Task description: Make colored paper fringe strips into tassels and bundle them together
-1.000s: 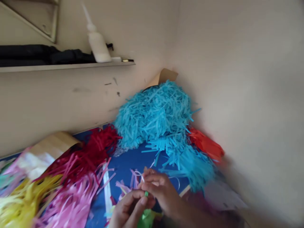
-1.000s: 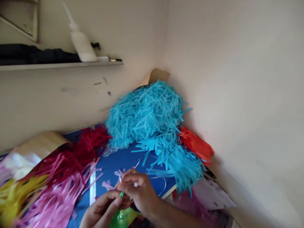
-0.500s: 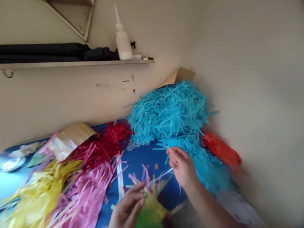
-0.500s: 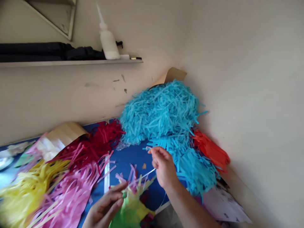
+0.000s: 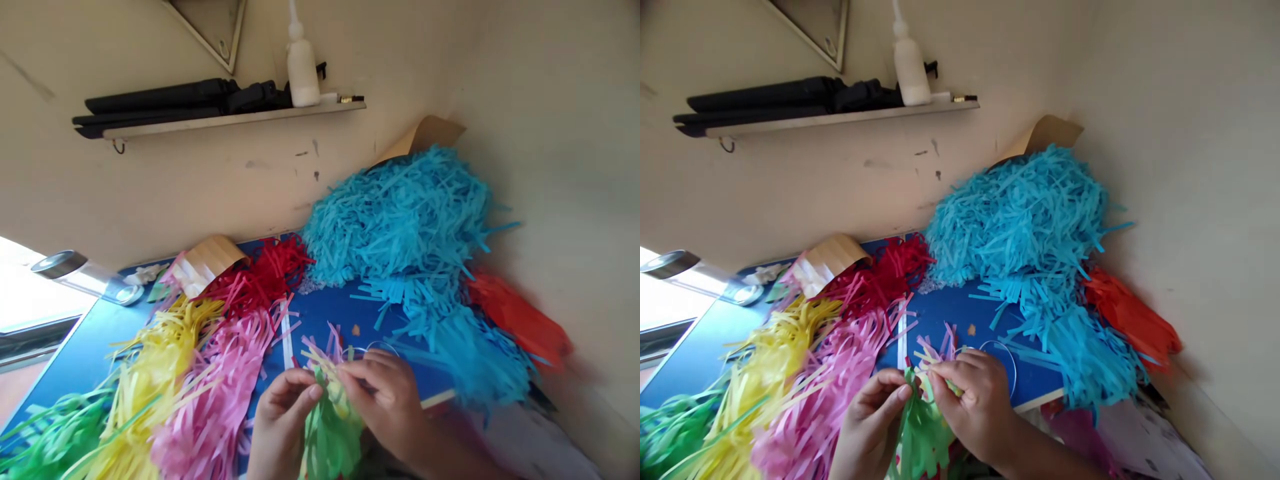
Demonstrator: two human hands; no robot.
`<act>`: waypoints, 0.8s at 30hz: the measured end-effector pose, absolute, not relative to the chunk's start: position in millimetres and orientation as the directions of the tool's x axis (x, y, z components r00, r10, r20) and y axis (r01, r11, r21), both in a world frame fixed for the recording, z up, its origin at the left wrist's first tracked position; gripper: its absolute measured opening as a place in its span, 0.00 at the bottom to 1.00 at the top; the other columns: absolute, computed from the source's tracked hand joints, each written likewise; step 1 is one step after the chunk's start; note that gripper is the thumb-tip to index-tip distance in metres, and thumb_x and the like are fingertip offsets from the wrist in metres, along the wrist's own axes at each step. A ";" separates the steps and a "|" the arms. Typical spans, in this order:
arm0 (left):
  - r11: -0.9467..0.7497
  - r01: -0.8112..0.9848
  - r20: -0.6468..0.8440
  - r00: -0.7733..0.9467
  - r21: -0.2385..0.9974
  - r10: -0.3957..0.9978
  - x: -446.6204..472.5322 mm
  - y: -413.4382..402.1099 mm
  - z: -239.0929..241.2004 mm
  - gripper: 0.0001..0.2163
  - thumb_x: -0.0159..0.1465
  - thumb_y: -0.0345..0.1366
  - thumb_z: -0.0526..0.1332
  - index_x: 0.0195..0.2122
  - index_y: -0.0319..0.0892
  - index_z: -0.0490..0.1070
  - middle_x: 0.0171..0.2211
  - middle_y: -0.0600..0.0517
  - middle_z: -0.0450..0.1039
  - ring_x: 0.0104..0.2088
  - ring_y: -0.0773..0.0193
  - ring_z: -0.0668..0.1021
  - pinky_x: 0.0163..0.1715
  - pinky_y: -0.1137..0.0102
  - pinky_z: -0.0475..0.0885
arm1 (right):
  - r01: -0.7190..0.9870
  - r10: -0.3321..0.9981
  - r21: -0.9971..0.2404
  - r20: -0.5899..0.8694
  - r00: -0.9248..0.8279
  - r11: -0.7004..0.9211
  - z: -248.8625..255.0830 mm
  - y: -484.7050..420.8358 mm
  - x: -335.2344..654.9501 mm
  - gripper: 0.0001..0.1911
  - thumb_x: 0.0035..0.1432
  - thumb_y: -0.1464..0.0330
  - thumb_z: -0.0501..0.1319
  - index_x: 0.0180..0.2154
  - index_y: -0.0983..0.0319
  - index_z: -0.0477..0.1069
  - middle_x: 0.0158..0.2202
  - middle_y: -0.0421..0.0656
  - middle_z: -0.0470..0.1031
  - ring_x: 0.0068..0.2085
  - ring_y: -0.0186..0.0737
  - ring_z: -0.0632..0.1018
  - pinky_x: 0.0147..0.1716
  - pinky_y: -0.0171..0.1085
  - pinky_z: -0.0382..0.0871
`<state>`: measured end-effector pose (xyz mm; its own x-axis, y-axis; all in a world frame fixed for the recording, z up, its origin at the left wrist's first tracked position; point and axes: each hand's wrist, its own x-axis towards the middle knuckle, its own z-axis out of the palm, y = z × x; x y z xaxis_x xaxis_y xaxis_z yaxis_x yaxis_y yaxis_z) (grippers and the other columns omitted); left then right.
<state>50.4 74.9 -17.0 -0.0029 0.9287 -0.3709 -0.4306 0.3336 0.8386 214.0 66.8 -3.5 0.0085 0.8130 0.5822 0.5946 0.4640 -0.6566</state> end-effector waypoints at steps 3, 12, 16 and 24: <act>0.315 -0.409 -0.345 -0.001 0.856 0.938 47.7 72.5 -20.8 0.14 0.40 0.37 0.79 0.24 0.41 0.79 0.23 0.55 0.77 0.25 0.71 0.76 0.27 0.80 0.72 | 0.628 0.797 -0.622 0.604 0.004 0.468 -4.3 64.7 212.8 0.08 0.62 0.71 0.61 0.30 0.58 0.76 0.22 0.38 0.78 0.23 0.36 0.76 0.27 0.35 0.67; 0.226 -0.233 -0.224 0.036 0.946 0.974 44.9 70.0 -28.3 0.10 0.48 0.39 0.76 0.28 0.42 0.79 0.26 0.53 0.79 0.29 0.68 0.79 0.31 0.79 0.75 | 0.608 0.796 -0.611 0.602 -0.060 0.508 -8.7 61.6 212.2 0.07 0.64 0.71 0.60 0.33 0.59 0.75 0.25 0.39 0.78 0.27 0.35 0.76 0.32 0.35 0.69; 0.115 -0.069 -0.110 0.078 0.991 0.991 46.6 69.8 -23.6 0.09 0.53 0.38 0.73 0.29 0.41 0.76 0.26 0.52 0.79 0.29 0.67 0.80 0.30 0.78 0.76 | 0.551 0.896 -0.711 0.398 -0.198 0.437 -2.5 60.7 218.2 0.12 0.68 0.69 0.55 0.49 0.59 0.73 0.42 0.44 0.81 0.42 0.39 0.80 0.44 0.37 0.70; -0.130 0.112 0.108 0.187 0.985 0.977 50.7 61.9 -13.6 0.10 0.60 0.35 0.67 0.43 0.47 0.73 0.33 0.54 0.83 0.34 0.65 0.84 0.36 0.76 0.79 | 0.428 0.936 -0.836 0.269 -0.225 0.343 -4.7 54.3 218.6 0.07 0.67 0.70 0.56 0.39 0.60 0.73 0.37 0.41 0.79 0.41 0.37 0.78 0.44 0.34 0.67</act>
